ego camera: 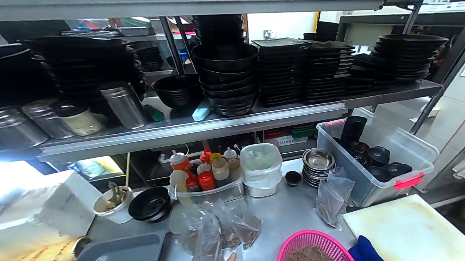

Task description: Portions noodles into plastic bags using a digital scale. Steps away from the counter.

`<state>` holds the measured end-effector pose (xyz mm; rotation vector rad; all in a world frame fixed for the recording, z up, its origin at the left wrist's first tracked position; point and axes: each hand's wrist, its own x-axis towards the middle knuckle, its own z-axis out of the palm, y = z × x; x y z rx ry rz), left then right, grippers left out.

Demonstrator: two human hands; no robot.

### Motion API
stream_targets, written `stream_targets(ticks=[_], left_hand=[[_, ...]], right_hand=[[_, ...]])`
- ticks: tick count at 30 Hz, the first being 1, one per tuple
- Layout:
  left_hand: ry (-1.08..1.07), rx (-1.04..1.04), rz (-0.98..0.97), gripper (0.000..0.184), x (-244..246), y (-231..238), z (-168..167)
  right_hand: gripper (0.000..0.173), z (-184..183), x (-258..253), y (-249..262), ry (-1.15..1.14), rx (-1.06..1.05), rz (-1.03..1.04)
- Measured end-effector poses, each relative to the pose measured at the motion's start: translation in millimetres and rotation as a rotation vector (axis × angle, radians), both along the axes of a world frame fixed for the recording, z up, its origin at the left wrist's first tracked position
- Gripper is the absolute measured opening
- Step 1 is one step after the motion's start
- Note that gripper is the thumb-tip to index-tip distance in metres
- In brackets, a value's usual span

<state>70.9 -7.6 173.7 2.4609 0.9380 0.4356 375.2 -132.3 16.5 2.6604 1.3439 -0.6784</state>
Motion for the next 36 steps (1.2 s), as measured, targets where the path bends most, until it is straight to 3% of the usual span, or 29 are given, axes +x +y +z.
stream_targets(ticks=[4, 9, 16, 22, 26, 29, 31, 33, 36], left_hand=[[-0.233, -0.032, -0.078, 0.042, 12.7, 0.8, 11.4], [-0.279, -0.169, -0.149, 0.049, 45.0, 2.8, 14.0], [-0.175, -0.226, -0.172, 0.047, 107.0, -4.1, 25.5], [0.017, -0.259, -0.24, 0.042, 169.4, -6.9, 16.9], [0.077, -0.338, -0.294, 0.039, 200.0, -11.0, 8.2], [0.067, -0.483, -0.281, 0.04, 207.1, -18.8, 11.5], [-0.002, -0.627, -0.238, 0.043, 203.1, -26.2, 19.5], [-0.125, -0.722, -0.188, 0.043, 195.9, -30.7, 19.9], [-0.282, -0.702, -0.185, 0.053, 186.5, -28.7, 2.6]], right_hand=[[0.028, 70.8, 22.1, 0.3, -0.023, 0.123, 0.029], [0.022, 152.6, 43.3, -5.8, 0.023, 0.23, 0.126], [0.015, 262.5, 68.1, -21.0, 0.103, 0.473, 0.209], [0.017, 370.5, 67.9, -26.4, 0.236, 0.603, 0.163], [0.017, 422.1, 59.6, -28.2, 0.235, 0.697, 0.198], [0.018, 434.3, 54.6, -25.6, 0.225, 0.722, 0.232], [0.019, 418.4, 53.7, -21.9, 0.222, 0.696, 0.239], [0.023, 379.1, 54.4, -16.1, 0.233, 0.63, 0.261], [0.021, 294.9, 51.1, -4.6, 0.235, 0.473, 0.327]])
